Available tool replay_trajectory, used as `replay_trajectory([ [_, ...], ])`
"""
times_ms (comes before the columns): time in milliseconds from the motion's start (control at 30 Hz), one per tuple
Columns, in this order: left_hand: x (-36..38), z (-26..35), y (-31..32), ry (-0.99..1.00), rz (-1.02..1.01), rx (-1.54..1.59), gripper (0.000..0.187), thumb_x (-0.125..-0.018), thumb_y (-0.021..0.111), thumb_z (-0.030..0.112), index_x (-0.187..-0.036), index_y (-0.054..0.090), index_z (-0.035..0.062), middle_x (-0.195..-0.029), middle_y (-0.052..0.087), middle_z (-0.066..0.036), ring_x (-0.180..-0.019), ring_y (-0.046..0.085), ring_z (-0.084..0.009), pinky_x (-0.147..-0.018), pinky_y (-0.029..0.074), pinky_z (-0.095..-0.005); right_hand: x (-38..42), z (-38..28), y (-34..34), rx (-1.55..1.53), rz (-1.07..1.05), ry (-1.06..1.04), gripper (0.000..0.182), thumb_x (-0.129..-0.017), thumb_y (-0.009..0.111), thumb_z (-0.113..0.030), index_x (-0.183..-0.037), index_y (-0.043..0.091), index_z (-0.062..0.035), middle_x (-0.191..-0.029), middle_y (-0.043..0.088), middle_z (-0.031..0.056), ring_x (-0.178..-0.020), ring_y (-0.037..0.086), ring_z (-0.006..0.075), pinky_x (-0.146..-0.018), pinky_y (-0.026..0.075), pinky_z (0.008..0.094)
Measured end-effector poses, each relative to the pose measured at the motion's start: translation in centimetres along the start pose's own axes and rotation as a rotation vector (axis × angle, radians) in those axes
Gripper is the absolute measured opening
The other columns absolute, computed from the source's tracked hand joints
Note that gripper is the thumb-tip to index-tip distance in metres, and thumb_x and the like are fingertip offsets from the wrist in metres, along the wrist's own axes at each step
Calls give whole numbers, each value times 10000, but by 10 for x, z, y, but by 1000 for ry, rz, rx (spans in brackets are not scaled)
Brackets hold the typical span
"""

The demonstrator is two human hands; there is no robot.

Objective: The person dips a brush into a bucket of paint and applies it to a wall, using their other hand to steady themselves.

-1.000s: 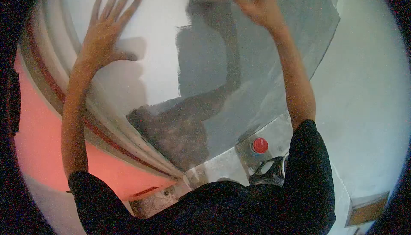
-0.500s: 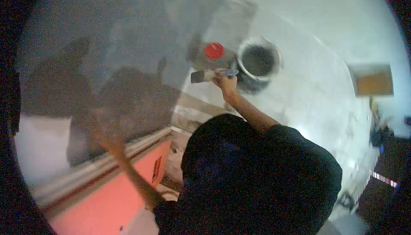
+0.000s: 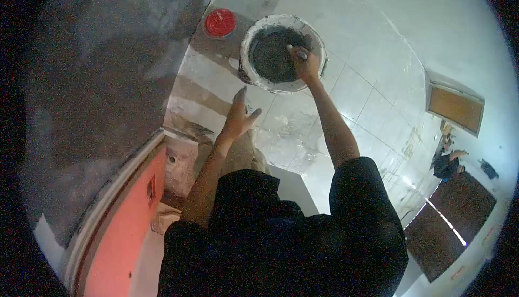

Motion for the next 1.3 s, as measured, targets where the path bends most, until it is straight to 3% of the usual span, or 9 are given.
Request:
replay_trajectory([
  [67,-22,-6,24,-91,9,38,1031,-860,738,394,-1538,119,-74,-1588,173,-323,-1493,161,-441,-1213,192,-445,-36,31,23,133,-82,-100,276,-934,682,-325,-1063,750,-91,-995,717,231,-951,707,371,-865,533,453],
  [300,-56,-18,62,-323,-57,393,1238,-846,726,497,-1476,-83,-197,-1580,-17,-400,-1515,26,-430,-1241,58,-417,-80,57,58,162,-329,-356,196,-894,691,-151,-1079,750,-123,-1045,714,205,-996,682,401,-902,525,469],
  [500,-62,-17,69,-409,-91,336,1287,-862,701,533,-1465,-203,-156,-1593,-2,-379,-1516,92,-396,-1230,110,-386,-51,79,58,153,-212,-114,197,-881,688,-95,-1069,742,-68,-1030,715,218,-986,682,409,-913,516,466],
  [767,-64,-24,72,-466,-158,332,1323,-859,700,552,-1441,-251,-160,-1587,-48,-388,-1513,74,-413,-1230,107,-386,-17,67,49,87,-61,126,218,-891,710,-235,-997,759,-50,-940,716,249,-918,697,417,-839,530,467],
  [867,-65,-13,66,-436,-116,424,1318,-831,719,551,-1440,-162,-218,-1567,-46,-419,-1514,20,-420,-1237,69,-391,-13,69,50,137,49,-30,207,-908,688,-229,-982,761,-49,-911,716,247,-895,696,419,-818,534,469],
  [1067,-64,-12,59,-485,-120,446,1281,-831,721,554,-1472,-88,-204,-1579,-42,-402,-1514,40,-423,-1234,87,-398,-11,87,70,129,-81,12,148,-890,673,-138,-967,762,-47,-924,732,210,-833,715,374,-793,541,421],
  [1167,-48,-15,37,-426,-117,320,1153,-842,717,549,-1526,92,-137,-1602,-38,-365,-1516,44,-427,-1230,104,-418,-14,95,34,-135,-55,138,194,-822,767,-159,-988,764,-59,-869,758,130,-807,733,226,-746,561,363],
  [1200,-37,-22,30,-413,-104,306,1009,-857,701,548,-1534,262,-58,-1619,-31,-331,-1517,65,-427,-1222,149,-435,-15,93,18,-198,-59,116,171,-838,764,-149,-975,764,-47,-861,743,58,-801,695,152,-743,551,320],
  [1300,-3,-63,7,-334,-143,68,969,-856,692,558,-1525,315,-33,-1623,-36,-323,-1514,95,-433,-1215,186,-440,-5,92,-34,-743,-225,337,177,-879,726,-98,-1045,737,-38,-1053,728,71,-930,677,182,-838,531,312],
])
Point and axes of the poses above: each hand's wrist, its own x-axis away from the middle knuckle, its own y-axis out of the palm, z = x × y, the point moved 6 cm from there along -x, towards the middle knuckle
